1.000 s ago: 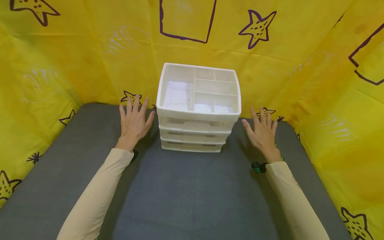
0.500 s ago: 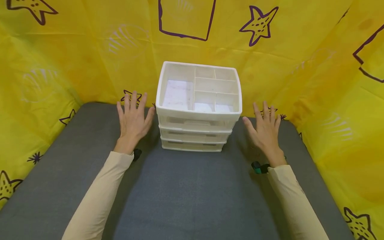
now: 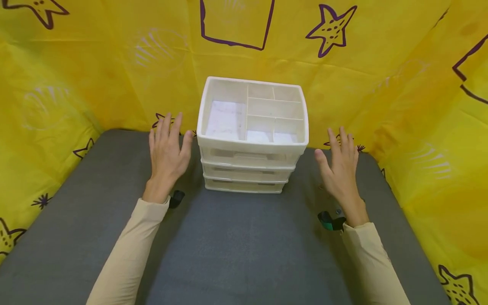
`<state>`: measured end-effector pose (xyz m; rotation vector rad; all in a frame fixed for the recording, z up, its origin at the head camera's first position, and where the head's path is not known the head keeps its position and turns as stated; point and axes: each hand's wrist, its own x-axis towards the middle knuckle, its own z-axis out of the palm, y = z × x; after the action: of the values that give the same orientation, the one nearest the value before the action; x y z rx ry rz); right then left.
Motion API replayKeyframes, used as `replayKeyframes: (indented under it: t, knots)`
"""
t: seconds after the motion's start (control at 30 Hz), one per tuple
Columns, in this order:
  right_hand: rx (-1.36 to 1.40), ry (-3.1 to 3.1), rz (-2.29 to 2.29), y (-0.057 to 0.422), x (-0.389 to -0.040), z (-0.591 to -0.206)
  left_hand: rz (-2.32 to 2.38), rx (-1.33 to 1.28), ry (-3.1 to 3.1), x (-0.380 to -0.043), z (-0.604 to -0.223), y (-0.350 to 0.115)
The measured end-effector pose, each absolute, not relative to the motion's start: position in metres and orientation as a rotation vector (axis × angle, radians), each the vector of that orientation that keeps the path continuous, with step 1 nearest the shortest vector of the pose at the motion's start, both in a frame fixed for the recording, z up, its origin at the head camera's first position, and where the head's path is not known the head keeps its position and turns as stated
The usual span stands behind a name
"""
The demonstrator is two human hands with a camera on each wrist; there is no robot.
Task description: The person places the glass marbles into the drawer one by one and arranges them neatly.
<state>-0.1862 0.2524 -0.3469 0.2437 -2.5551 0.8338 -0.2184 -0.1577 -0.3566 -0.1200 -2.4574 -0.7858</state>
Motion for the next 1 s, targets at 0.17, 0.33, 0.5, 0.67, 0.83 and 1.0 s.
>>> replayKeyframes:
  t: [0.17, 0.33, 0.5, 0.67, 0.83, 1.0]
  knots:
    - [0.283, -2.487, 0.995, 0.246, -0.177, -0.344, -0.868, -0.159, -2.373, -0.214, -0.352, -0.151]
    - [0.328, -2.399, 1.118, 0.239, -0.168, -0.343, -0.946, -0.194, -2.312, -0.210, -0.348, -0.144]
    - [0.388, -2.243, 1.178, 0.228, -0.158, -0.342, -0.988, -0.238, -2.254, -0.207, -0.342, -0.138]
    - [0.443, -2.112, 1.241, 0.211, -0.150, -0.341, -1.036, -0.290, -2.211, -0.204, -0.332, -0.134]
    - [0.508, -2.005, 1.314, 0.194, -0.145, -0.342, -1.070, -0.345, -2.209, -0.203, -0.322, -0.131]
    - [0.579, -1.867, 1.430, 0.177, -0.143, -0.345, -1.076, -0.389, -2.231, -0.203, -0.315, -0.129]
